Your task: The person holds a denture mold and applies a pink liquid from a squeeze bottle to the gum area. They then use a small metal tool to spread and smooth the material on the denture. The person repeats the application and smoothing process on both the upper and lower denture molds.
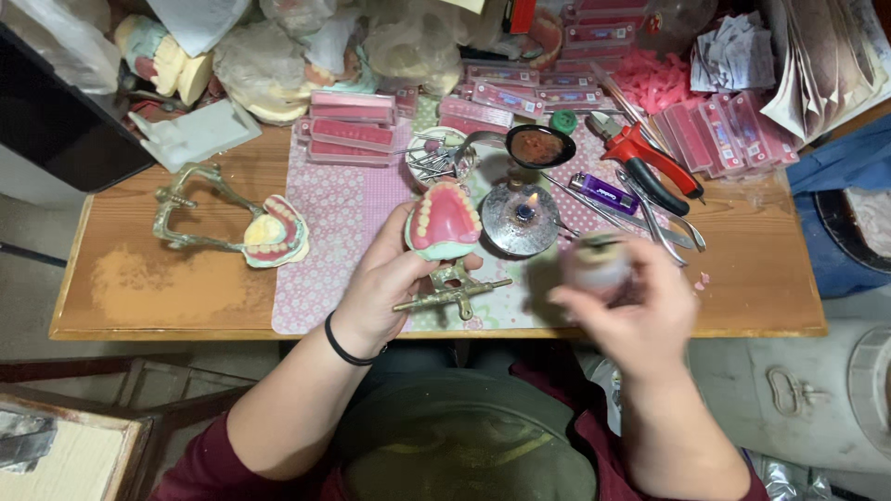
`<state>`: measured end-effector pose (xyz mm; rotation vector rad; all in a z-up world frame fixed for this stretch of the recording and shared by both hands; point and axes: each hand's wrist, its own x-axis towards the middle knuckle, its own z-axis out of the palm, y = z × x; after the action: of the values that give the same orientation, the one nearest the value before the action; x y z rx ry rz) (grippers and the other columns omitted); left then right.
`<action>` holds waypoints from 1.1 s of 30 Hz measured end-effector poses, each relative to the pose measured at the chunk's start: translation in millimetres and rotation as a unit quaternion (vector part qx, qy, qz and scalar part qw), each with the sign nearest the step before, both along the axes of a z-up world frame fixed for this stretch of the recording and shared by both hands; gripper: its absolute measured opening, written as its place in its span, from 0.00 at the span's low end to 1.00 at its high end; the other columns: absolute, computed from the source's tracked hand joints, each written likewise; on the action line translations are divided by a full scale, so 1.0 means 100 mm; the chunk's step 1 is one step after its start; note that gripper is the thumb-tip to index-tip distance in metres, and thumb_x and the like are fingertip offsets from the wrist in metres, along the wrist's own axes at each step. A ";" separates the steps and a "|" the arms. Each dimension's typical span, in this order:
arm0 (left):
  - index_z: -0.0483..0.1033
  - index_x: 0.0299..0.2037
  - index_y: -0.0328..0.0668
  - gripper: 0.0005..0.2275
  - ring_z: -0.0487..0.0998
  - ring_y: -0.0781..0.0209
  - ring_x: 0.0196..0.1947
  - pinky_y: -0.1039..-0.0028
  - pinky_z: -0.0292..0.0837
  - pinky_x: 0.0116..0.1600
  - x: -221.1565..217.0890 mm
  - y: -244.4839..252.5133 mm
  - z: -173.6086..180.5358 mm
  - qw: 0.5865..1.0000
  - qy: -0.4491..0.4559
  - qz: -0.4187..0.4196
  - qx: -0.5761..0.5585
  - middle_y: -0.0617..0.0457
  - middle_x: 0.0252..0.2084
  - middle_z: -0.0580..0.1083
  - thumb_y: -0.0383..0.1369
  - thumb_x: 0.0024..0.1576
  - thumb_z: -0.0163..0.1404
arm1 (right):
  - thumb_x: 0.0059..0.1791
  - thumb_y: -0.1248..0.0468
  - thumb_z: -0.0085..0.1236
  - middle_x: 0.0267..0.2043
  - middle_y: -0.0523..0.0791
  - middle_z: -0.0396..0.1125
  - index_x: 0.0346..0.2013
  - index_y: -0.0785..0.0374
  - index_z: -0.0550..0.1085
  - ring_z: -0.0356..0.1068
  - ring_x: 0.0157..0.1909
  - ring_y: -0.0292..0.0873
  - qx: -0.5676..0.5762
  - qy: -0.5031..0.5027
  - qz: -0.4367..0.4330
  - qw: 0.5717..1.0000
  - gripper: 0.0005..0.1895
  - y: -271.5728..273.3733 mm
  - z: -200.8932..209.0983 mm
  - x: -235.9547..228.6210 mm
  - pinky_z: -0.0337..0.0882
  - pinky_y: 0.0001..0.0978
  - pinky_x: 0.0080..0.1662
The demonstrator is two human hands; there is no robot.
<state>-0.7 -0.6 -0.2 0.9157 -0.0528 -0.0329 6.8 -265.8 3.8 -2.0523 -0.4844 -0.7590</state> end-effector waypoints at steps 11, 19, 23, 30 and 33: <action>0.67 0.58 0.31 0.24 0.74 0.58 0.45 0.73 0.72 0.48 0.05 0.07 -0.21 0.997 -0.042 0.013 0.061 0.45 0.44 0.73 0.24 0.49 0.51 | 0.33 0.57 0.83 0.41 0.50 0.77 0.47 0.65 0.78 0.77 0.43 0.56 -0.091 0.029 0.078 0.992 0.33 0.43 0.25 -0.05 0.75 0.50 0.49; 0.68 0.58 0.31 0.24 0.73 0.60 0.43 0.73 0.69 0.49 -0.14 -0.04 0.20 0.999 -0.028 0.010 0.030 0.46 0.43 0.74 0.24 0.48 0.49 | 0.34 0.57 0.83 0.39 0.49 0.76 0.48 0.65 0.78 0.76 0.40 0.54 -0.080 0.015 0.066 0.994 0.33 0.38 0.21 -0.06 0.74 0.49 0.47; 0.68 0.59 0.31 0.24 0.73 0.60 0.43 0.73 0.70 0.50 -0.12 -0.02 0.15 1.000 -0.024 0.002 0.016 0.45 0.44 0.74 0.24 0.48 0.48 | 0.33 0.58 0.84 0.40 0.51 0.76 0.47 0.65 0.78 0.77 0.41 0.56 -0.062 0.012 0.078 0.995 0.33 0.41 0.20 -0.07 0.74 0.50 0.48; 0.68 0.62 0.32 0.26 0.82 0.53 0.36 0.65 0.84 0.38 -0.08 -0.01 0.00 0.996 0.012 -0.039 -0.075 0.41 0.37 0.76 0.26 0.50 0.48 | 0.32 0.58 0.83 0.40 0.52 0.76 0.48 0.66 0.78 0.77 0.41 0.58 -0.027 0.037 0.084 0.995 0.34 0.33 0.13 -0.05 0.74 0.52 0.48; 0.66 0.63 0.28 0.27 0.83 0.33 0.32 0.47 0.85 0.33 -0.16 0.05 -0.06 0.990 0.033 -0.070 -0.115 0.28 0.33 0.75 0.24 0.49 0.47 | 0.31 0.55 0.84 0.42 0.51 0.77 0.48 0.66 0.78 0.77 0.44 0.57 -0.020 0.022 0.078 0.997 0.36 0.31 0.05 -0.04 0.74 0.50 0.50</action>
<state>-16.7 4.2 -5.9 0.6777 -0.0574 -0.1844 2.3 -235.2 9.2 -2.0357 -0.6304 -0.6143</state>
